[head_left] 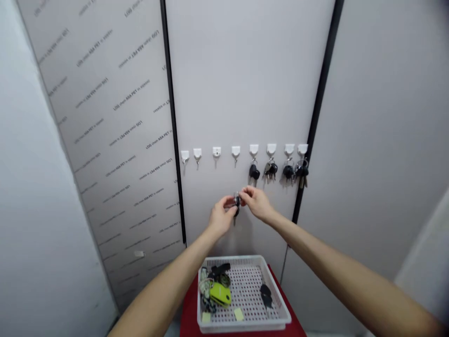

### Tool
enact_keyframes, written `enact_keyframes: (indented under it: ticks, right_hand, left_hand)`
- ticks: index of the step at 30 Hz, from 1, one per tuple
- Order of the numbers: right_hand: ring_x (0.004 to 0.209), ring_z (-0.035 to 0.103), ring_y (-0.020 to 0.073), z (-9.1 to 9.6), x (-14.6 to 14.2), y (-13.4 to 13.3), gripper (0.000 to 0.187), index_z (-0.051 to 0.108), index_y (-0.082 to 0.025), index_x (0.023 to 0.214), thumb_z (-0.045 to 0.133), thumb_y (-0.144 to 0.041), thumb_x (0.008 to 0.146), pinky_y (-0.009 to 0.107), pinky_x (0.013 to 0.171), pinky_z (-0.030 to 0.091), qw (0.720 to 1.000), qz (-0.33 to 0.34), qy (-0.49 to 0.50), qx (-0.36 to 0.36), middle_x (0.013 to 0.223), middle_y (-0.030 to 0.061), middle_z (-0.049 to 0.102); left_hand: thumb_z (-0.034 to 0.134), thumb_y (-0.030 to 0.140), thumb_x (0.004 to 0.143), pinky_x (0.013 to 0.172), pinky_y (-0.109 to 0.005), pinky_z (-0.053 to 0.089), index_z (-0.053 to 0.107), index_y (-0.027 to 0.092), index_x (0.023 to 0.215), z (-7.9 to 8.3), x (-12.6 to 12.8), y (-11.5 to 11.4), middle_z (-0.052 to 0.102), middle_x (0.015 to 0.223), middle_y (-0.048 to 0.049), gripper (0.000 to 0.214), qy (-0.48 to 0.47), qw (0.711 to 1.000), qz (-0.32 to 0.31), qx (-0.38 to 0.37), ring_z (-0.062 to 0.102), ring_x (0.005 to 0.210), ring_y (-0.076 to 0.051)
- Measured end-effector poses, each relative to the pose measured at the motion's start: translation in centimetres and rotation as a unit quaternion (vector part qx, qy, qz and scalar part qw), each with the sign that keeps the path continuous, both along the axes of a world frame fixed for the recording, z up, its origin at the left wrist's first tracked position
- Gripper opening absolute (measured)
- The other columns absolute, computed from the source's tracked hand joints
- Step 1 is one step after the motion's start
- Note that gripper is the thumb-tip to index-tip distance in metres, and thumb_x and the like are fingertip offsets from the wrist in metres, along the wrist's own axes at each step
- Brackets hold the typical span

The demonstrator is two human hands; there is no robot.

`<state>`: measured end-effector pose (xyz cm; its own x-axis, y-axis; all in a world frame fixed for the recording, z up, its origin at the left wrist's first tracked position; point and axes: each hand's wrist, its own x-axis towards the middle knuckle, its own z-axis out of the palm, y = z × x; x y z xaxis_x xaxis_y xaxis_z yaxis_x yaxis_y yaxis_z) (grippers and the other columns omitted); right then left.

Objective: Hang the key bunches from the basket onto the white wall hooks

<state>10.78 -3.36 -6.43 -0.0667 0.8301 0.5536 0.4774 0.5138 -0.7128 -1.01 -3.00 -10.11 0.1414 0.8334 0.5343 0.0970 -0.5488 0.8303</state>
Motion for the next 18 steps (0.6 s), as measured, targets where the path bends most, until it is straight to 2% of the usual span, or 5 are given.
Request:
enact_keyframes:
  ticks: [4,9,12,14,18]
  right_hand:
    - [0.041,0.045,0.0077,4.8,-0.9,2.2,0.012,0.041,-0.016,0.055,0.041,-0.025,0.063,0.020,0.045,0.038,0.995,-0.045,0.085,0.037,0.044,-0.0038,0.045]
    - [0.041,0.048,0.0089,7.3,-1.4,4.1,0.010,0.042,-0.016,0.056,0.040,-0.022,0.064,0.021,0.045,0.041,0.983,-0.128,0.127,0.033,0.045,-0.0025,0.047]
    - [0.042,0.050,0.0105,7.5,-1.4,5.0,0.010,0.044,-0.016,0.055,0.041,-0.021,0.063,0.022,0.046,0.041,0.980,-0.184,0.074,0.034,0.043,-0.0008,0.049]
    - [0.043,0.050,0.0110,7.4,-1.3,5.2,0.011,0.046,-0.015,0.054,0.041,-0.020,0.063,0.022,0.046,0.041,0.981,-0.190,0.040,0.028,0.044,0.0007,0.050]
    - [0.043,0.051,0.0098,6.0,-0.4,4.0,0.018,0.050,-0.012,0.068,0.035,-0.022,0.067,0.020,0.043,0.039,0.987,-0.157,0.019,0.016,0.057,0.0044,0.056]
  left_hand:
    - [0.042,0.010,0.062,0.075,-0.026,0.038,0.048,0.017,0.093,4.7,-0.1,1.0,0.055,0.091,-0.0039,0.032,0.063,0.992,0.052,0.097,0.049,0.084,-0.013]
    - [0.042,0.011,0.062,0.078,-0.029,0.036,0.048,0.016,0.096,7.5,0.0,2.1,0.054,0.095,-0.0053,0.035,0.128,0.979,0.106,0.114,0.048,0.087,-0.015]
    - [0.042,0.011,0.062,0.079,-0.029,0.036,0.047,0.016,0.097,7.9,0.3,2.4,0.053,0.096,-0.0054,0.036,0.145,0.977,0.110,0.113,0.048,0.087,-0.015]
    - [0.043,0.012,0.063,0.079,-0.028,0.036,0.047,0.017,0.098,7.7,0.3,2.4,0.053,0.097,-0.0051,0.036,0.148,0.978,0.106,0.104,0.048,0.087,-0.015]
    - [0.043,0.013,0.064,0.078,-0.028,0.036,0.044,0.015,0.101,5.6,0.0,1.3,0.051,0.099,-0.0071,0.037,0.144,0.982,0.096,0.074,0.047,0.089,-0.015]
